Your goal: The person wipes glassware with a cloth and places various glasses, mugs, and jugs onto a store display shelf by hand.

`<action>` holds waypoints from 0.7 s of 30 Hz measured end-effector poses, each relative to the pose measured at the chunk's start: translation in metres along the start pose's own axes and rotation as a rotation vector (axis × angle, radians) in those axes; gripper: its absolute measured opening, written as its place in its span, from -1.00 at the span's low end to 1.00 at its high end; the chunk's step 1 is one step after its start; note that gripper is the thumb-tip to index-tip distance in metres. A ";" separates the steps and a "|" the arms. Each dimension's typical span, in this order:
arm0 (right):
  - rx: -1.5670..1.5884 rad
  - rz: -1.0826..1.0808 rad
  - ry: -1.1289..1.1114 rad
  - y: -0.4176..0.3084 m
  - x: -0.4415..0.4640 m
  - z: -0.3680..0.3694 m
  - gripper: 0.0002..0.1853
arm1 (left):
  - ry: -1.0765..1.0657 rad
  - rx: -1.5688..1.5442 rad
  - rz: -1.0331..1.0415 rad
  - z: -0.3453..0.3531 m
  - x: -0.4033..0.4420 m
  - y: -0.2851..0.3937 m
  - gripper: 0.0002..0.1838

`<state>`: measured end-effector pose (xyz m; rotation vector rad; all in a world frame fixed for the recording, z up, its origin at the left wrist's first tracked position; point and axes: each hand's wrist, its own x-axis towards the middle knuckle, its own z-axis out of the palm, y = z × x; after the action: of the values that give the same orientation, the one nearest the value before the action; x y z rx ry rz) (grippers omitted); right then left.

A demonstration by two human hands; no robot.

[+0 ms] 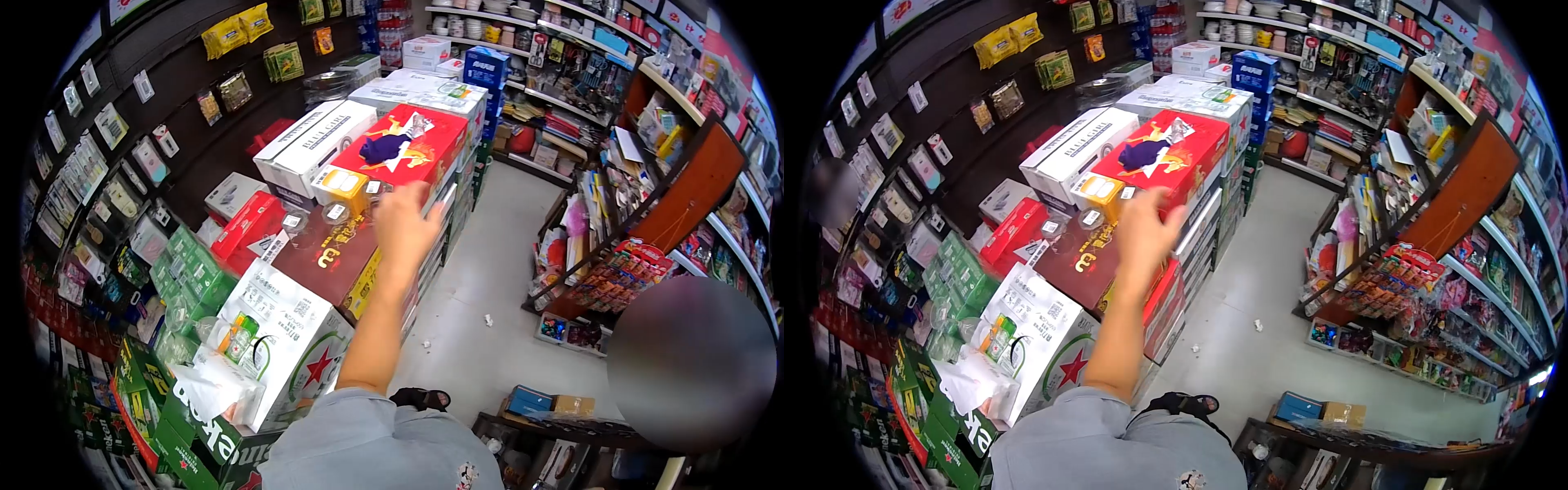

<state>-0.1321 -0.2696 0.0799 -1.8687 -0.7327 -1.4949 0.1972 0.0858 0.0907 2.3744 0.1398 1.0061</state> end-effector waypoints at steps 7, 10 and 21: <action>0.084 0.198 -0.362 0.008 0.009 0.012 -0.71 | -0.396 0.595 -0.286 0.012 0.065 -0.099 -0.15; 0.022 0.259 -0.262 0.007 0.007 0.022 -0.71 | -0.581 0.677 -0.262 0.025 0.072 -0.112 -0.15; -0.253 0.359 -0.155 -0.028 0.005 0.033 -0.85 | -0.141 0.185 0.072 0.060 0.049 -0.159 -0.64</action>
<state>-0.1310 -0.2264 0.0830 -2.1863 -0.2597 -1.2668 0.2921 0.2074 0.0039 2.6269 0.0990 0.8874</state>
